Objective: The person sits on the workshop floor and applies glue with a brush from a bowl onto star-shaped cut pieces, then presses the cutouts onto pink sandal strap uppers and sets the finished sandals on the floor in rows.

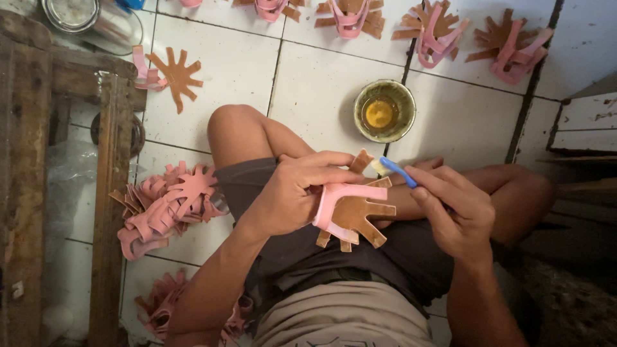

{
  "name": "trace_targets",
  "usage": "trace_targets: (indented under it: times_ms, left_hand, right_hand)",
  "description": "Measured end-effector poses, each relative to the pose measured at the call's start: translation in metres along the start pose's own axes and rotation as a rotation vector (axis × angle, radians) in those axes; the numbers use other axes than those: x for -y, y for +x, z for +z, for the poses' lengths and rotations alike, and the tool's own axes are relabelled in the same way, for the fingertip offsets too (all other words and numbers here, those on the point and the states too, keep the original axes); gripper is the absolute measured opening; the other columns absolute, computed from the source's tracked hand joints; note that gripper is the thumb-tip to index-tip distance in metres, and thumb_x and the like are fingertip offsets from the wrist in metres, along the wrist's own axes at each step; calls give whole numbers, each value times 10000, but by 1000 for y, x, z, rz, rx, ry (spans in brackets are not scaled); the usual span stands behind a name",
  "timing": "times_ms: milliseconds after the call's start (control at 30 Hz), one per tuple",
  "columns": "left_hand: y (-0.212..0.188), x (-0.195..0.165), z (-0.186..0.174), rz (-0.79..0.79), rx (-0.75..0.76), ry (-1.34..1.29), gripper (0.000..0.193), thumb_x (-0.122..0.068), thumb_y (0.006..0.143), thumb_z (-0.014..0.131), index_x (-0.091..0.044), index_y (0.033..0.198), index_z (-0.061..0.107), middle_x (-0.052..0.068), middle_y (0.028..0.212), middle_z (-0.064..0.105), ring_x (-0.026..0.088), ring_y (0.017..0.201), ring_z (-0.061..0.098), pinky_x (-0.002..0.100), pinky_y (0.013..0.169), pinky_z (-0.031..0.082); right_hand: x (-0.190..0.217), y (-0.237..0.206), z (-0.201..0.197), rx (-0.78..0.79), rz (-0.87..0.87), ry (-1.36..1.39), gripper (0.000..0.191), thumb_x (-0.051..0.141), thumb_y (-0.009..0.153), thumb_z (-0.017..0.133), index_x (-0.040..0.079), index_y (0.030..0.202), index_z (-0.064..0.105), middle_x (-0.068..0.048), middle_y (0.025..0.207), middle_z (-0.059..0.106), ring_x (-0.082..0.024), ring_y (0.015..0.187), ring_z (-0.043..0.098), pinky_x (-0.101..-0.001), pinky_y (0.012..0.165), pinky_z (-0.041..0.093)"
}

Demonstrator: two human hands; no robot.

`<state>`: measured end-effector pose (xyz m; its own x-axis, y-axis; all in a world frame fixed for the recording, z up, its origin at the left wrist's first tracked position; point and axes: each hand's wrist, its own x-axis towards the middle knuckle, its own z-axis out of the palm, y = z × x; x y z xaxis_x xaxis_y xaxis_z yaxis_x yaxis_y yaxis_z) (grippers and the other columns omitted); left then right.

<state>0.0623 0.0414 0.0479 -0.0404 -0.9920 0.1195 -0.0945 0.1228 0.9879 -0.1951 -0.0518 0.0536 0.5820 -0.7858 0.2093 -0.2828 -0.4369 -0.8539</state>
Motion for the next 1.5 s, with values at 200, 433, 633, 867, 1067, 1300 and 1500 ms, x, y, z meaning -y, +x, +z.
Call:
trace_targets:
  times_ms: [200, 433, 633, 867, 1067, 1300, 1500]
  left_hand:
    - [-1, 5, 5, 4, -8, -68, 411, 121, 834, 706, 5, 1227, 718, 160, 1304, 700, 221, 1126, 735, 287, 971, 605]
    - [1, 12, 6, -34, -13, -100, 402, 105, 833, 725, 5, 1222, 711, 163, 1296, 699, 231, 1139, 732, 294, 996, 601]
    - [-1, 15, -7, 64, -16, -44, 416, 38, 786, 752, 27, 1199, 699, 157, 1236, 698, 221, 1120, 705, 289, 980, 556]
    - [-11, 35, -4, -136, -67, -191, 226, -26, 969, 723, -22, 1194, 743, 10, 859, 620, 58, 751, 558, 221, 660, 449]
    - [-12, 33, -16, -53, -67, -98, 303, 4, 933, 728, -23, 1234, 728, 62, 1065, 738, 92, 865, 634, 232, 773, 512]
    - [5, 19, -19, -83, 50, -170, 447, -9, 833, 767, -47, 1272, 696, 101, 1227, 743, 151, 1040, 735, 255, 882, 586]
    - [18, 2, -7, -15, 101, -157, 485, 6, 812, 805, -20, 1283, 693, 115, 1259, 700, 198, 1117, 711, 288, 970, 578]
  right_hand:
    - [4, 9, 11, 8, -47, -80, 258, -77, 970, 671, -35, 1222, 702, -118, 986, 687, -152, 875, 658, -266, 778, 516]
    - [2, 7, 5, -1, 18, -120, 240, -35, 961, 672, -19, 1196, 716, -120, 927, 680, -167, 811, 658, -272, 740, 508]
    - [-54, 25, 16, 28, 88, -330, 234, 24, 988, 696, 9, 1220, 725, -176, 897, 652, -280, 766, 628, -369, 696, 488]
    - [-155, 64, 48, 135, 77, -734, 178, 257, 976, 693, 152, 1089, 782, -126, 873, 680, -372, 747, 662, -488, 638, 520]
    - [-192, 60, 41, 235, 138, -908, 144, 276, 964, 701, 181, 1042, 776, -114, 857, 674, -362, 721, 668, -494, 610, 522]
    - [-188, 12, -32, 109, 26, -748, 186, 107, 1025, 651, 52, 1177, 744, -166, 983, 697, -353, 922, 678, -435, 813, 544]
    - [-105, -28, -50, -236, 58, -372, 167, -47, 1098, 675, -6, 1246, 738, -133, 983, 701, -198, 872, 661, -278, 792, 515]
